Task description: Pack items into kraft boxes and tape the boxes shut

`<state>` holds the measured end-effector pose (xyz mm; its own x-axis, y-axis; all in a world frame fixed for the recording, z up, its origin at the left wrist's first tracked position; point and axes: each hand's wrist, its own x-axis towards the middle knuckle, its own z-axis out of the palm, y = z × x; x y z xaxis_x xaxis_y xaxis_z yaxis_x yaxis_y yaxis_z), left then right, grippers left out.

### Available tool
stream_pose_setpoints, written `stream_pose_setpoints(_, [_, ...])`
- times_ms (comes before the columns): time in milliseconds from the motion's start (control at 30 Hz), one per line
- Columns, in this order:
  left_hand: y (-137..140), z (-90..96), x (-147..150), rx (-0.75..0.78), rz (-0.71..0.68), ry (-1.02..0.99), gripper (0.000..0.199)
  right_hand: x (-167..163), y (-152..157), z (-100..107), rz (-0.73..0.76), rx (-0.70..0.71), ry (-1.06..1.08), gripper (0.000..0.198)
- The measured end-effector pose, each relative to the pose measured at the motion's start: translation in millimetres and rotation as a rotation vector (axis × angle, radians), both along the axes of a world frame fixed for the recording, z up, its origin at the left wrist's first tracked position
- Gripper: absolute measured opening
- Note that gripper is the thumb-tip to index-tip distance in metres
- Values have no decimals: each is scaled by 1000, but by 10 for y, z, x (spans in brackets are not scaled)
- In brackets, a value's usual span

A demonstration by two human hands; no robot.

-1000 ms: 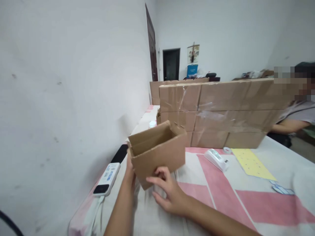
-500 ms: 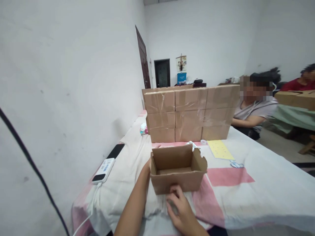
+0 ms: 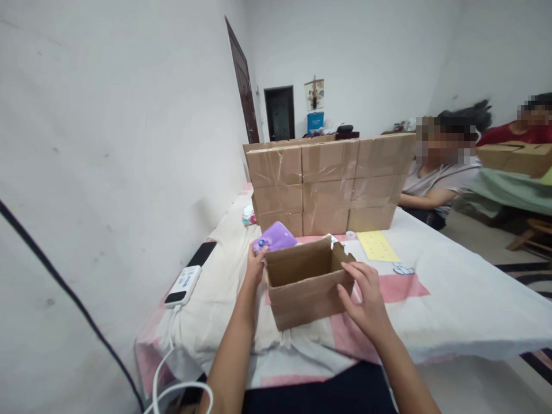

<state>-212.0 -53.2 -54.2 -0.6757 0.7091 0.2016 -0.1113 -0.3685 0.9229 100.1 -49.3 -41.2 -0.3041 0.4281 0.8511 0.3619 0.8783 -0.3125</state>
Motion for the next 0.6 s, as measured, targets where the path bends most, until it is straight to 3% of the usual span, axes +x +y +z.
stream_pose_setpoints(167, [-257,402,-206,137,28,-101,65,-24,-59,-86,19,-40,51,45])
stream_pose_setpoints(267, [-517,748,-138,175,0,-89,66,-36,-90,-110,4,-64,66,43])
stream_pose_setpoints(433, [-879,1264,288,142,-150,-17,58,-59,-116,-126,1,-114,71,41])
stream_pose_setpoints(600, [-959,1427,795,-107,-386,126,57,-68,-118,-161,-6,-118,88,38])
